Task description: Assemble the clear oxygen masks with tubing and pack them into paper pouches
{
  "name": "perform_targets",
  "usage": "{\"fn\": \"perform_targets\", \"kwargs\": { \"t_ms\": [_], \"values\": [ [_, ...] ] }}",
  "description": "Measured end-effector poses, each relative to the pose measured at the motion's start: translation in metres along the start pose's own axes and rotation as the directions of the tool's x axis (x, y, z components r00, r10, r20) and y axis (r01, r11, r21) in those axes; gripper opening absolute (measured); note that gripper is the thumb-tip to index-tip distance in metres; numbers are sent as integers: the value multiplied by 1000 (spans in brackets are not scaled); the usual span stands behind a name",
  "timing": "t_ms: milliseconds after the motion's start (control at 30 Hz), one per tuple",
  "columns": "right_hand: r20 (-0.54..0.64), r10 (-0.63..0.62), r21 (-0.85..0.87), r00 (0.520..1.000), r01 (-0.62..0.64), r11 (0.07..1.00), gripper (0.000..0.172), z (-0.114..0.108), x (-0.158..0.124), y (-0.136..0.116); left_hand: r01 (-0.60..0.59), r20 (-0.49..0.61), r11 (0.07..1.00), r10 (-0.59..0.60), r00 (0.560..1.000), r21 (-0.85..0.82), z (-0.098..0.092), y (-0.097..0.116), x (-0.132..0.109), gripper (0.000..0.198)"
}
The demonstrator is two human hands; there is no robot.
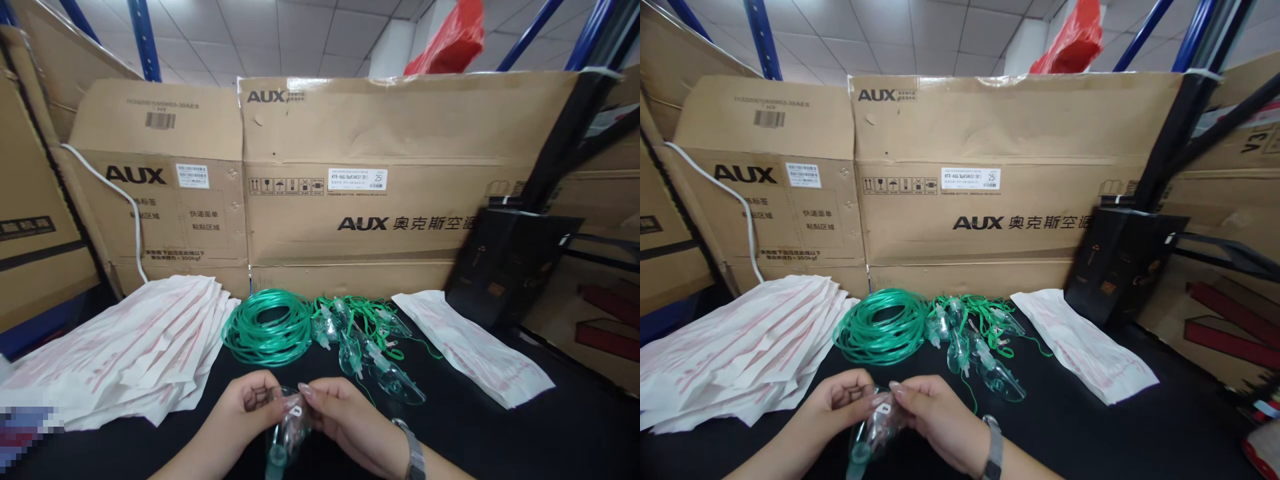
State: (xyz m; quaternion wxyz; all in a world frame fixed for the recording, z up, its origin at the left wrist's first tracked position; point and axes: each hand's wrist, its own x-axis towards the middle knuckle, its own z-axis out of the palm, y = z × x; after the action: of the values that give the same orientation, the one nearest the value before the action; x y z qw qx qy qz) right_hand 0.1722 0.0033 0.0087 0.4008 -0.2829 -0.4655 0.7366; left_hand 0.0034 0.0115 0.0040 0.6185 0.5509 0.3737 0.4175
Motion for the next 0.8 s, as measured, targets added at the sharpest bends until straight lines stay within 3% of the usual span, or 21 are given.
{"fn": "perform_targets", "kwargs": {
  "t_ms": [133,267,500,667,800],
  "values": [
    [57,24,105,998,-30,994,33,1,0,-2,-29,-8,999,29,1000,-28,-1,-1,0,28],
    [-7,-8,71,1000,9,997,33,1,2,-1,-39,-13,998,39,999,-58,1,-6,0,26],
    [-118,-67,-209,991,41,977,38,-5,6,2,-29,6,996,29,1000,-81,2,-1,1,25],
    [-143,-196,-479,970,106,871,42,-3,2,0,-2,-47,997,-2,999,-75,3,-2,0,29],
    [-141,-214,-533,967,108,839,43,-1,1,1,18,-61,998,-22,998,-61,3,-4,0,32]
  ]
}}
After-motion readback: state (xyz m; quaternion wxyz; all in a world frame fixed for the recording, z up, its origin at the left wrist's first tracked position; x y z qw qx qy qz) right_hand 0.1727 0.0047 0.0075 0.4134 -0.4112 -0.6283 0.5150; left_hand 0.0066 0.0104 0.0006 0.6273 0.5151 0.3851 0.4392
